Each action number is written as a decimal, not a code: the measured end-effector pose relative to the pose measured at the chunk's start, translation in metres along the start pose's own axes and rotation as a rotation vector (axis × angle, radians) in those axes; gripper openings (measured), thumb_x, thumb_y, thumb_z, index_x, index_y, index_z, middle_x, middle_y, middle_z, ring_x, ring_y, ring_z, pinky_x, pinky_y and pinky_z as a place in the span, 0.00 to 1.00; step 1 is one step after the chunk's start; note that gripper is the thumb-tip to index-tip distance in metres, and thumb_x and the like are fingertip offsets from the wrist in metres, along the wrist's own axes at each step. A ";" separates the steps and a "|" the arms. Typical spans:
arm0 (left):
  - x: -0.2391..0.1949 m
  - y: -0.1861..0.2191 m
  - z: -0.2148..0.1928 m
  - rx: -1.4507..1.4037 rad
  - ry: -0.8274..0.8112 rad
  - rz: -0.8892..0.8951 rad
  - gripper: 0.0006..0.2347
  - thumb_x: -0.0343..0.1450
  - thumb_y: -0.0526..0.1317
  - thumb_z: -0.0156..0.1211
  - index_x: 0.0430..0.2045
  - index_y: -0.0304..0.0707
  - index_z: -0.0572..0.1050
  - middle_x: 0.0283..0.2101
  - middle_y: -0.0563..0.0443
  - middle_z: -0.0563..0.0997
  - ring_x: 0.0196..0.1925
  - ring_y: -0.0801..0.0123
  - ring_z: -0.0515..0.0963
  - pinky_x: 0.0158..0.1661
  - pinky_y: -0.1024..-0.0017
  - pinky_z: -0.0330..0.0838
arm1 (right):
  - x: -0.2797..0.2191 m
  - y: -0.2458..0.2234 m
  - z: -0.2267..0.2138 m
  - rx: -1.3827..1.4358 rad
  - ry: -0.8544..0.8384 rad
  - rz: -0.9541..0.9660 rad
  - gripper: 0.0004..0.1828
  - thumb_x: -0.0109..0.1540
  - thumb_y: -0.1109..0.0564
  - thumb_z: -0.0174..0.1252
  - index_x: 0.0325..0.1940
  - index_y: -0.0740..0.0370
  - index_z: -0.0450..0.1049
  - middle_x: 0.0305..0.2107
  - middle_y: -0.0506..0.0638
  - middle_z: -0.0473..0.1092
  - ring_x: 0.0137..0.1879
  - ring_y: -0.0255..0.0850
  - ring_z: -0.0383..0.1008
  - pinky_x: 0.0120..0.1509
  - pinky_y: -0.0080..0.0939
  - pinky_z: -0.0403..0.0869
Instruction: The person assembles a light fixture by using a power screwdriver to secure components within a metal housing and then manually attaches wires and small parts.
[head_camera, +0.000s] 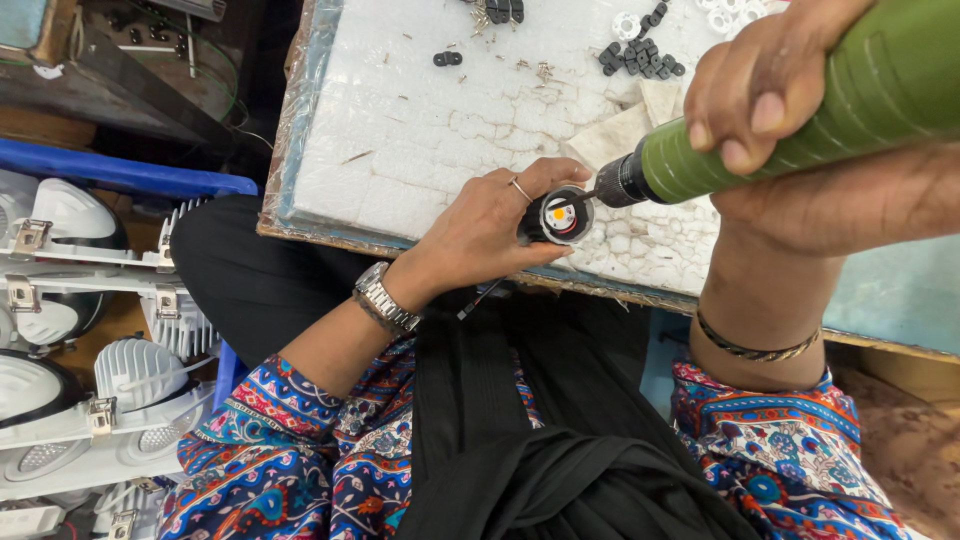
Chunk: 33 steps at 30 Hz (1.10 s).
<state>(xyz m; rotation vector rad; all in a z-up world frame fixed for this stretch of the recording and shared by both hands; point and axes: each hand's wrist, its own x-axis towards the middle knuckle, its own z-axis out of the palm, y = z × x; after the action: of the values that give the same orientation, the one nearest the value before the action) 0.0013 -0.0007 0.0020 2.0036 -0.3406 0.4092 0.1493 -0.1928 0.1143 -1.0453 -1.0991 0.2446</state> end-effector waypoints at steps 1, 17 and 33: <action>-0.001 0.000 0.000 0.000 -0.012 -0.021 0.31 0.63 0.40 0.75 0.61 0.46 0.65 0.54 0.49 0.81 0.47 0.52 0.83 0.49 0.60 0.77 | 0.000 0.000 -0.001 0.005 0.009 0.001 0.45 0.57 0.15 0.43 0.37 0.63 0.58 0.26 0.50 0.60 0.22 0.39 0.59 0.33 0.43 0.66; -0.001 -0.003 0.001 0.015 0.001 0.014 0.31 0.63 0.40 0.76 0.61 0.45 0.66 0.59 0.49 0.79 0.47 0.53 0.82 0.49 0.62 0.79 | -0.003 -0.008 -0.014 0.081 0.051 0.011 0.22 0.65 0.39 0.50 0.34 0.60 0.61 0.24 0.46 0.62 0.24 0.35 0.61 0.36 0.39 0.66; 0.009 0.003 -0.015 0.313 -0.213 0.201 0.16 0.68 0.41 0.70 0.43 0.28 0.78 0.67 0.37 0.69 0.44 0.49 0.82 0.42 0.59 0.77 | -0.023 -0.026 -0.042 0.099 0.280 -0.064 0.07 0.56 0.57 0.56 0.34 0.59 0.67 0.22 0.44 0.62 0.26 0.32 0.62 0.35 0.36 0.65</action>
<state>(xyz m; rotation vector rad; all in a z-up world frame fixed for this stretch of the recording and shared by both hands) 0.0061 0.0106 0.0142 2.3350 -0.6479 0.3931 0.1645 -0.2455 0.1183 -0.9230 -0.8574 0.0963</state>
